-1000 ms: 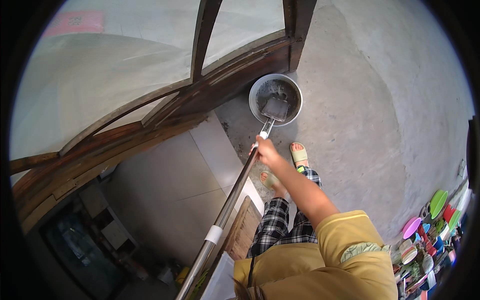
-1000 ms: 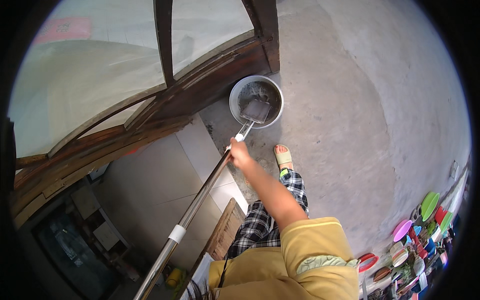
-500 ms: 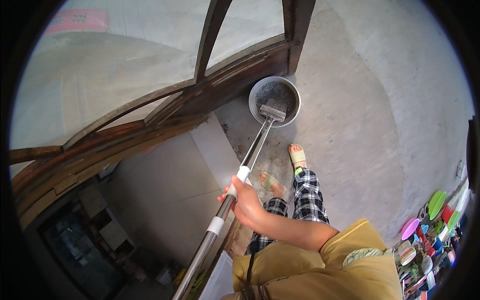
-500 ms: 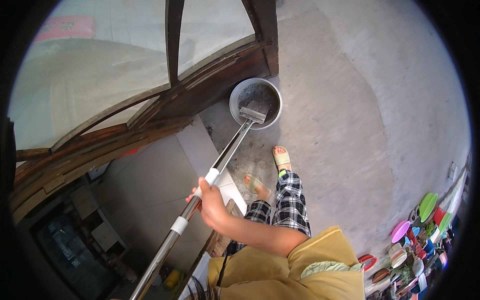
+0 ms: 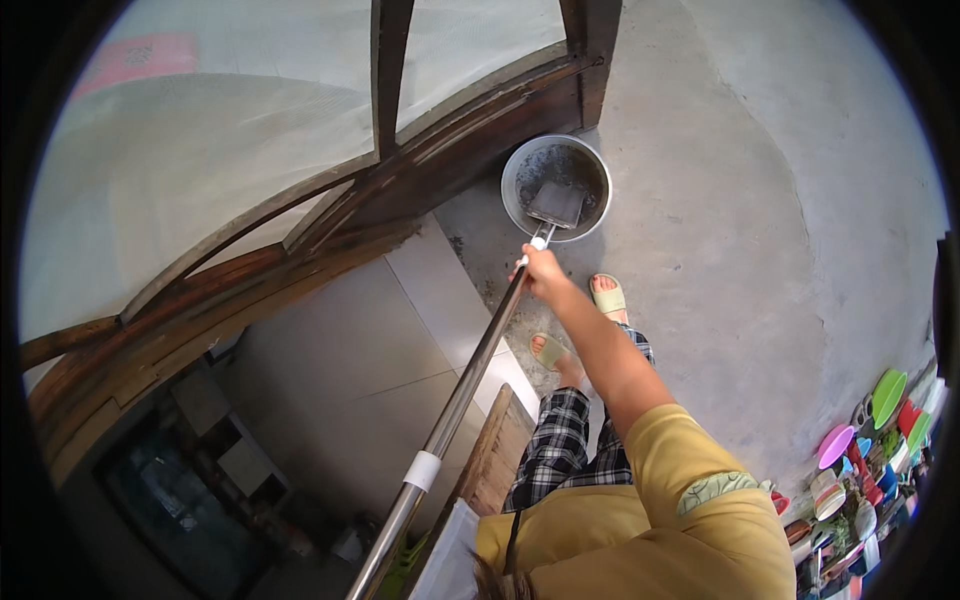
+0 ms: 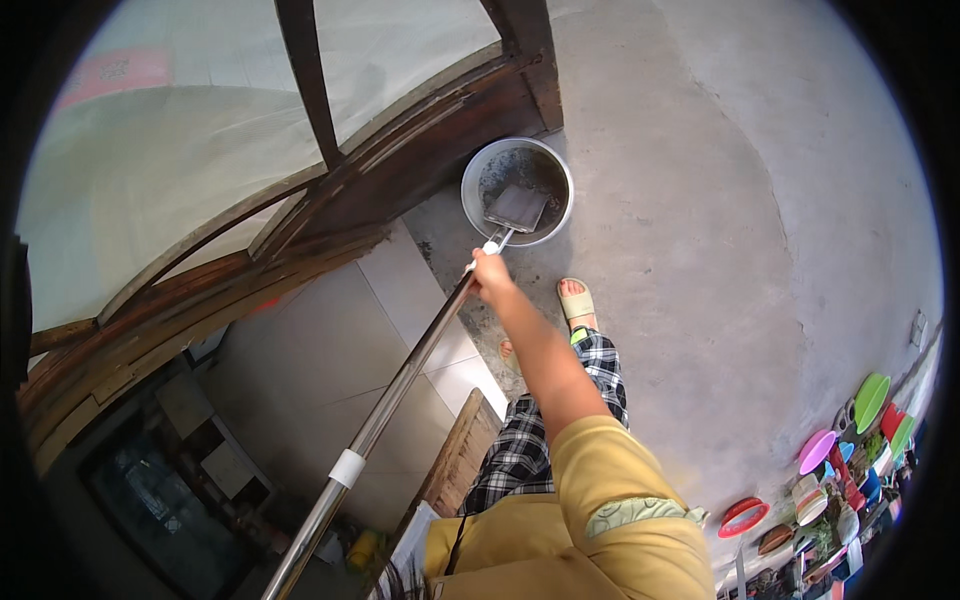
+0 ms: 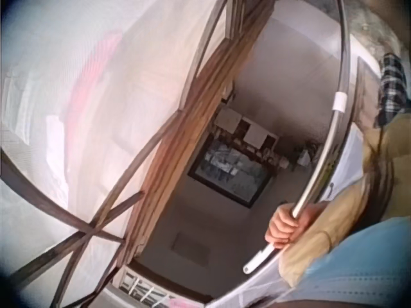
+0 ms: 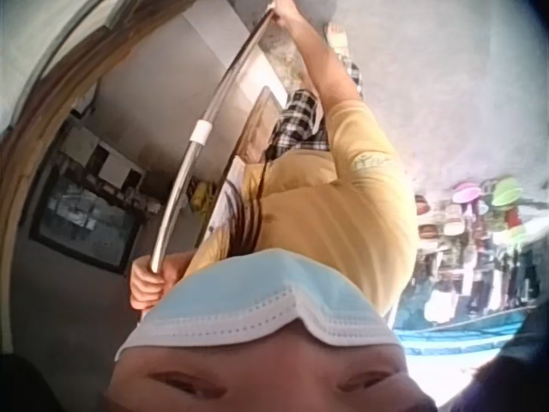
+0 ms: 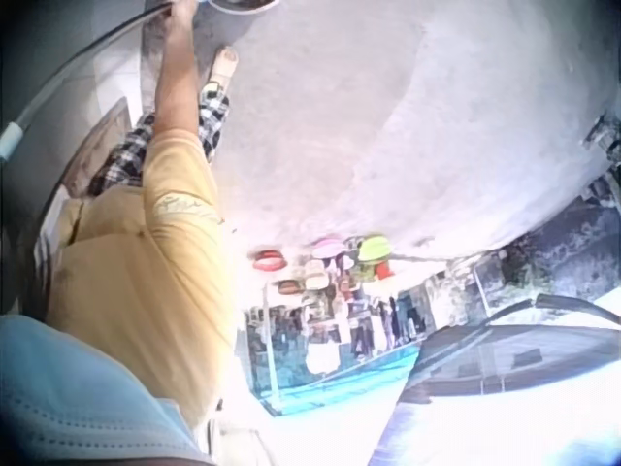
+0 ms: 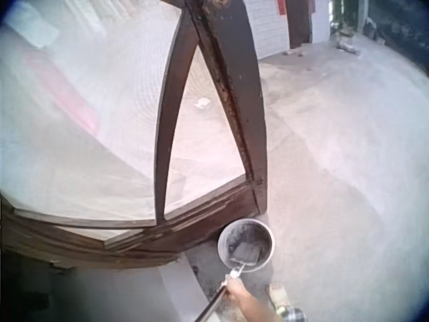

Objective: The person mops a tiled floor using a flat mop and a bucket of water. They repeatedly dip the mop into the bucket, wring it out, and clean the floor area near a doorway and a red stool.

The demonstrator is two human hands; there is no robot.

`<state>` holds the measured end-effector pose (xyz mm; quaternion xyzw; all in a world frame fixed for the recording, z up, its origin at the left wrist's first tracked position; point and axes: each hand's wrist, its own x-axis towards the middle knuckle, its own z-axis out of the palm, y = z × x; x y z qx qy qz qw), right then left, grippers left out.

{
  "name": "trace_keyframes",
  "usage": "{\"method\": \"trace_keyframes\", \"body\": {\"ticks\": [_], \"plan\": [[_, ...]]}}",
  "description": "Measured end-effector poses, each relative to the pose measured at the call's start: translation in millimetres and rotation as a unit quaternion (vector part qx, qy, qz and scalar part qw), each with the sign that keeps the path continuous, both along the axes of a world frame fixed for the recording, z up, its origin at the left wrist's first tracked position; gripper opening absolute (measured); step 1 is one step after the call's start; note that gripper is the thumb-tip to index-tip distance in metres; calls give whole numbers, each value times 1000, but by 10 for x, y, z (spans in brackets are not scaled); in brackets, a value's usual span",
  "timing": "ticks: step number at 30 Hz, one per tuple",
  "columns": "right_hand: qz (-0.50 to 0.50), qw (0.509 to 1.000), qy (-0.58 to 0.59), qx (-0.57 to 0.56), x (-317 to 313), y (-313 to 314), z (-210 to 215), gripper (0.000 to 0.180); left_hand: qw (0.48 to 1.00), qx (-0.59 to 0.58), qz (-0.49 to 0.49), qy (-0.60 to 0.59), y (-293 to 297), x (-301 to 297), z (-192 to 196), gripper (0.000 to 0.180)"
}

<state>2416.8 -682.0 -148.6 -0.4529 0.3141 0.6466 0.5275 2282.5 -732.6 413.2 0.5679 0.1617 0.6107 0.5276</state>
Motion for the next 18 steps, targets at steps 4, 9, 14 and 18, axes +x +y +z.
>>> {"method": "trace_keyframes", "body": {"ticks": [4, 9, 14, 18], "plan": [[-41, 997, 44, -50, -34, 32, -143, 19, 999, 14, -32, 3, -50, -45, -18, 33], [-136, 988, 72, 6, -382, -181, 1109, 25, 998, 35, -44, 0, -15, -40, -39, 29], [-152, 970, 171, 77, -491, -485, 3021, 25, 999, 27, -18, 3, 16, 0, 7, 30], [-142, 979, 124, 72, -485, -387, 2795, 27, 999, 16, 26, 20, 31, 61, 35, 31]]}}
